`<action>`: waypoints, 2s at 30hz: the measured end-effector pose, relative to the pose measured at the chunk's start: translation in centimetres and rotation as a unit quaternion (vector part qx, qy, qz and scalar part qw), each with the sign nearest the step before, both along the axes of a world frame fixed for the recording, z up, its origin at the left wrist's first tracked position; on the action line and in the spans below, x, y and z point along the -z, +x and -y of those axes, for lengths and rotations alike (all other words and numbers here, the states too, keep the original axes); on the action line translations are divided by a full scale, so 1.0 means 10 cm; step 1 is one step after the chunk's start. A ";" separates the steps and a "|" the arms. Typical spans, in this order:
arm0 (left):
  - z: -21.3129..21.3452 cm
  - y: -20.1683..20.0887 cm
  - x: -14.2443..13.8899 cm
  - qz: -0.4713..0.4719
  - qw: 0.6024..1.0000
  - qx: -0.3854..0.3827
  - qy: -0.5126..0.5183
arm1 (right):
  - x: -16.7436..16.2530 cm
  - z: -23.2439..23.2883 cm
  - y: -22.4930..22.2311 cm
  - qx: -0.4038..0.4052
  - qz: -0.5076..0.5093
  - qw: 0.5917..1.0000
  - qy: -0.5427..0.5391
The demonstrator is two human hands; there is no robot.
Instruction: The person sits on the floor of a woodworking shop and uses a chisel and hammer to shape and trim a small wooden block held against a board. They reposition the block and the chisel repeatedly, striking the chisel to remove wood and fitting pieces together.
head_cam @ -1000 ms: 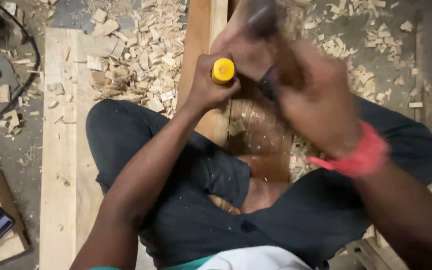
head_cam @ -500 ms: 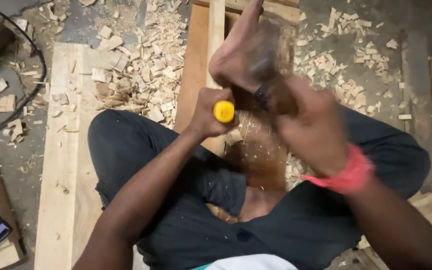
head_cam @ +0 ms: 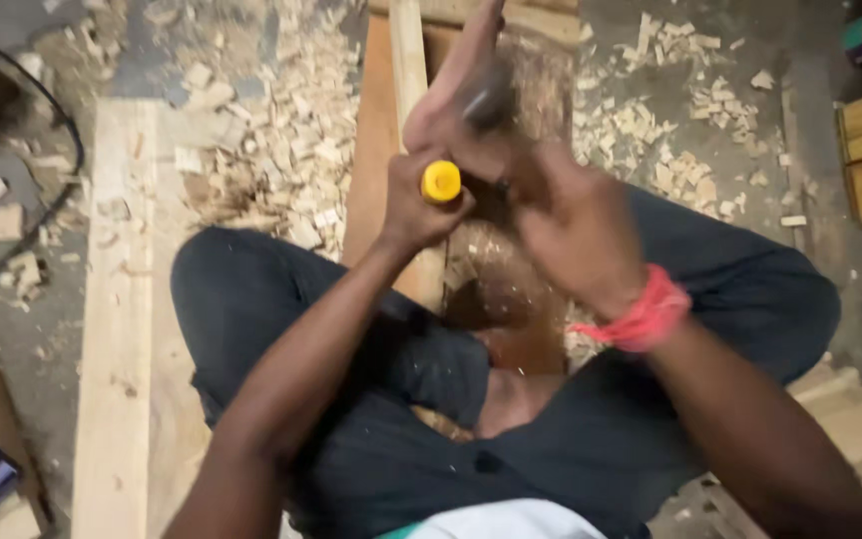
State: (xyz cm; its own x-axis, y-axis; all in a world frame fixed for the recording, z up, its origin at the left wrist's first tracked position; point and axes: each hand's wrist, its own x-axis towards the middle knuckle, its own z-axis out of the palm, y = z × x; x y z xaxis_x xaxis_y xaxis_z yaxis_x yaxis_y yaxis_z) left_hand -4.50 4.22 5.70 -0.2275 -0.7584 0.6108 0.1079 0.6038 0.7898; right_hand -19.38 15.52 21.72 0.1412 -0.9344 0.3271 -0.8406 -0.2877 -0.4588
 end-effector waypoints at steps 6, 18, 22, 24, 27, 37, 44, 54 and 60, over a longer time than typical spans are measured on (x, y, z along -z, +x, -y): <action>0.01 -0.04 0.11 0.016 0.999 0.035 0.005 | 0.12 0.00 0.01 0.111 0.032 0.985 -0.130; 0.53 -0.17 0.33 0.052 0.951 0.296 0.073 | 0.72 -0.56 -0.43 0.124 0.125 0.966 0.192; 0.66 -0.18 0.32 0.104 0.924 0.278 0.240 | 0.84 -0.79 -0.39 0.121 0.237 0.929 0.259; 0.67 -0.15 0.28 0.120 0.915 0.297 0.245 | 0.94 -0.91 -0.42 0.129 0.284 0.901 0.302; 0.60 -0.06 0.09 0.165 0.925 0.287 0.186 | 1.08 -1.09 -0.46 0.146 0.259 0.907 0.297; 0.53 0.70 -0.72 -0.007 0.974 0.125 0.188 | 1.10 -1.30 -0.23 0.256 0.399 0.771 0.425; 0.32 0.23 -0.62 0.018 0.972 0.151 0.179 | 0.90 -1.28 -0.20 0.218 0.449 0.770 0.398; 0.43 -0.21 -0.26 0.004 0.959 0.274 0.077 | 0.84 -1.36 -0.24 0.254 0.470 0.755 0.379; 0.45 -0.22 -0.23 -0.021 0.951 0.302 0.054 | 0.83 -1.40 -0.25 0.253 0.476 0.758 0.367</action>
